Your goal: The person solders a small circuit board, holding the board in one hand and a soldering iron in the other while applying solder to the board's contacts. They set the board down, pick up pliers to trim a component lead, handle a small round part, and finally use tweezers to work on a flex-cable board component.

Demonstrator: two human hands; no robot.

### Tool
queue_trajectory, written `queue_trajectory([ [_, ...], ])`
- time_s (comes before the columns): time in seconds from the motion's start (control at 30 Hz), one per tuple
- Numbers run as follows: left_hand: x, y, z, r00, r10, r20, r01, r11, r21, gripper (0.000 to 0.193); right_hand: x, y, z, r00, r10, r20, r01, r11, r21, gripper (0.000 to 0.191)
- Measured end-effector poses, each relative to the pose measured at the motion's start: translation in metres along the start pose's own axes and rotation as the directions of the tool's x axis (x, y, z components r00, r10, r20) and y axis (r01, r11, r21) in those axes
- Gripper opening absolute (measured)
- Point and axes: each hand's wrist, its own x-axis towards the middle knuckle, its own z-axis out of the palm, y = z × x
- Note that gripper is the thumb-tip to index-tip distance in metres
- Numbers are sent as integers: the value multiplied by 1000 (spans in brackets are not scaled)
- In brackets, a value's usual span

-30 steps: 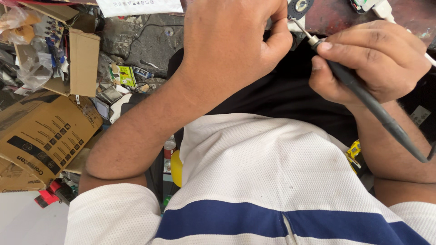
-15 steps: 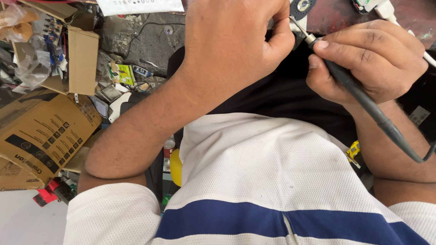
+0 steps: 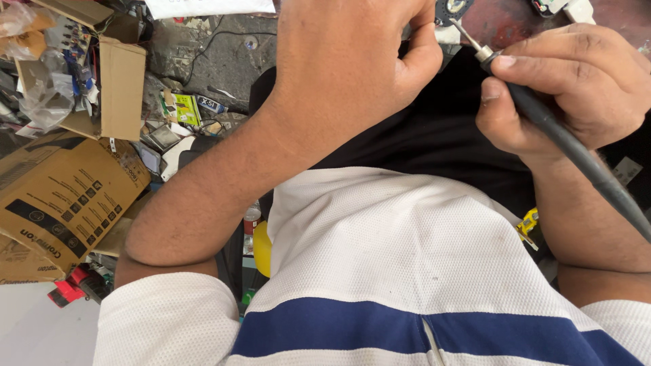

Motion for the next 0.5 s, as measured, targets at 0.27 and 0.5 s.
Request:
queue_trajectory([
  [0.27, 4, 1, -2, 999, 22, -40, -24, 999, -40, 11, 0, -4, 0, 1000, 23, 1, -23, 999, -40, 17],
  [0.5, 4, 3, -2, 999, 17, -44, -18, 1000, -23, 12, 9, 0, 1, 999, -50, 11, 50, 999, -12, 16],
])
